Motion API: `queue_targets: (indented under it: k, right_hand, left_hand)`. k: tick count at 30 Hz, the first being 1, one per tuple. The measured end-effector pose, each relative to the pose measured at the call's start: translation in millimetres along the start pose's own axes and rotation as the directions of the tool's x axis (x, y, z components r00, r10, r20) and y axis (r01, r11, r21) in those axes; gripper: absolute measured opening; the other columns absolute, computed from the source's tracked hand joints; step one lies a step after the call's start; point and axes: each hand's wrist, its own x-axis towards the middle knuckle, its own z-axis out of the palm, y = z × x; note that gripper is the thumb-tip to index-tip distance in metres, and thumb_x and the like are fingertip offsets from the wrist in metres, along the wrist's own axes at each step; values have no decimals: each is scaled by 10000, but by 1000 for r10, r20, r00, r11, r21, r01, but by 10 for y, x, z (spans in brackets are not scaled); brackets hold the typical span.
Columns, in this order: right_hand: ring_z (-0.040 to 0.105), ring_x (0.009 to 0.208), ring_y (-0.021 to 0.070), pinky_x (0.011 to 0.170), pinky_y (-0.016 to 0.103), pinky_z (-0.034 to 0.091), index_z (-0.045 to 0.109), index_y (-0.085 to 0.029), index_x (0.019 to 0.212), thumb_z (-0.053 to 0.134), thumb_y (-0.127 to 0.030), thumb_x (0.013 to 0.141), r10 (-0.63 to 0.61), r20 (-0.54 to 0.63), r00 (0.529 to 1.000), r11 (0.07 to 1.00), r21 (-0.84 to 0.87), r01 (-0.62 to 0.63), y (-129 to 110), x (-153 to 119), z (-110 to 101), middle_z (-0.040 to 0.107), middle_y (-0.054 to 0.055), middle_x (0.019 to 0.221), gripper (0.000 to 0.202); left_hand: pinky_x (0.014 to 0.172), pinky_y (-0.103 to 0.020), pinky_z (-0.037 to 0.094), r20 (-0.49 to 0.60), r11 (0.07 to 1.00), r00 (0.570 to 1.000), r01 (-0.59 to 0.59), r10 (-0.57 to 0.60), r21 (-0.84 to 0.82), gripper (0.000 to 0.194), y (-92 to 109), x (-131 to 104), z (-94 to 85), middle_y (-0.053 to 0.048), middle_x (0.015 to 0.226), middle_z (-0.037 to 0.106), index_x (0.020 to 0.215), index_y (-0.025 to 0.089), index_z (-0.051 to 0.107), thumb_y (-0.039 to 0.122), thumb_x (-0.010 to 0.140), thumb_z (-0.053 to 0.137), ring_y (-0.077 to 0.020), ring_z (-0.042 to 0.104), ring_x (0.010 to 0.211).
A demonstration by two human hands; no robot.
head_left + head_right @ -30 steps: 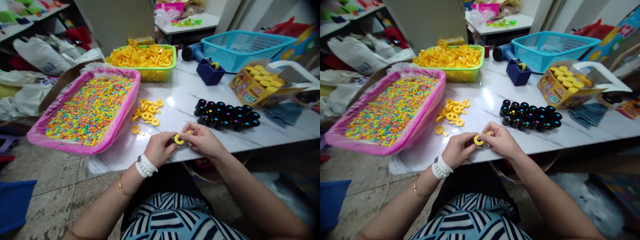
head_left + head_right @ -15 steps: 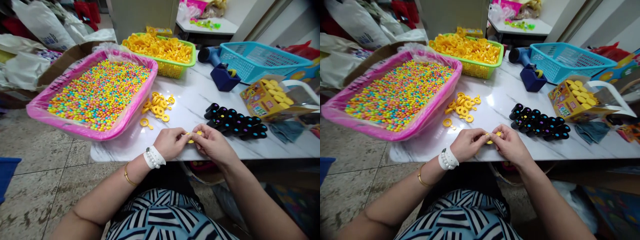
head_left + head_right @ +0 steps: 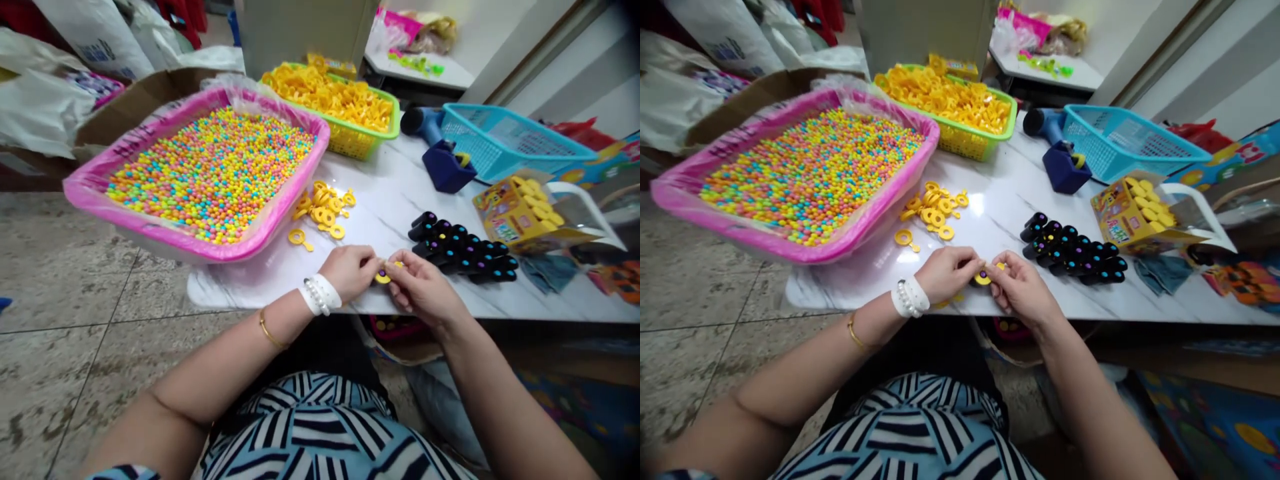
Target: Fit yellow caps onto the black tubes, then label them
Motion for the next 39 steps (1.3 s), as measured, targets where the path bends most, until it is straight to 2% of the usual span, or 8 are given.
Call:
queue_targets:
  k: [6, 10, 13, 18, 24, 29, 35, 39]
  right_hand:
    - [406, 303, 57, 297, 145, 300, 461, -226, 849, 724, -493, 790, -1, -22, 1000, 1000, -13, 1, 50, -16, 27, 530, -102, 477, 380]
    - [409, 305, 58, 305, 154, 308, 461, -223, 868, 716, -505, 793, -19, 25, 999, 1000, -22, 20, 71, 13, -24, 527, -103, 493, 387]
    - [459, 355, 64, 351, 171, 370, 484, -207, 865, 712, -508, 797, 13, 114, 993, 1000, 3, -14, 39, 58, -98, 549, -79, 535, 383]
    - [556, 456, 90, 477, 208, 484, 510, -191, 887, 719, -460, 811, 74, 198, 977, 997, 23, -80, -4, 61, -150, 603, -43, 571, 349]
    - [449, 353, 70, 350, 163, 351, 467, -218, 857, 735, -469, 789, -25, 37, 999, 998, -54, 27, 54, -6, -16, 544, -90, 498, 374]
    - [305, 315, 27, 312, 129, 192, 447, -229, 848, 729, -492, 781, -32, -19, 999, 999, -24, 32, 94, -29, 28, 431, -133, 483, 391]
    - [423, 364, 51, 362, 144, 298, 518, -203, 903, 702, -484, 813, -54, 72, 996, 998, -35, 56, 93, -26, -36, 548, -75, 500, 347]
    - [385, 359, 48, 348, 152, 290, 515, -208, 796, 799, -413, 723, -38, -14, 999, 998, 39, 38, 69, -14, 20, 492, -98, 475, 358]
  left_hand:
    - [663, -264, 418, -1, 1000, 1000, 17, -17, 6, 257, -2, 6, 44, -11, 673, 645, 745, 173, 660, 271, 921, 499, -155, 568, 659]
    - [726, -264, 445, -41, 986, 985, -168, 168, -9, 182, -68, -105, 98, -26, 810, 658, 1009, 177, 638, 295, 921, 531, -166, 598, 762]
    - [700, -265, 444, -45, 968, 968, -247, 249, 29, 221, -106, -147, 94, -25, 771, 623, 996, 169, 630, 349, 869, 629, -171, 579, 733]
    - [627, -239, 404, -23, 985, 986, -168, 168, -31, 156, -73, -117, 34, 13, 680, 601, 916, 181, 657, 308, 894, 570, -137, 538, 637]
    - [618, -241, 384, -20, 999, 999, -47, 47, 6, 247, -33, -53, 51, 15, 636, 589, 722, 172, 607, 229, 918, 467, -134, 528, 622]
    - [720, -272, 462, 11, 974, 977, -215, 215, 75, 287, -101, -194, 44, -34, 851, 624, 1026, 145, 599, 388, 874, 616, -178, 585, 783]
    - [708, -285, 491, 9, 933, 979, -199, 206, 299, 252, -98, -235, 98, -57, 1003, 578, 963, 168, 601, 410, 902, 560, -183, 602, 808]
    - [580, -289, 460, 20, 895, 983, -175, 183, 410, 240, -71, -232, 123, -53, 1042, 580, 981, 178, 601, 384, 919, 494, -179, 603, 737]
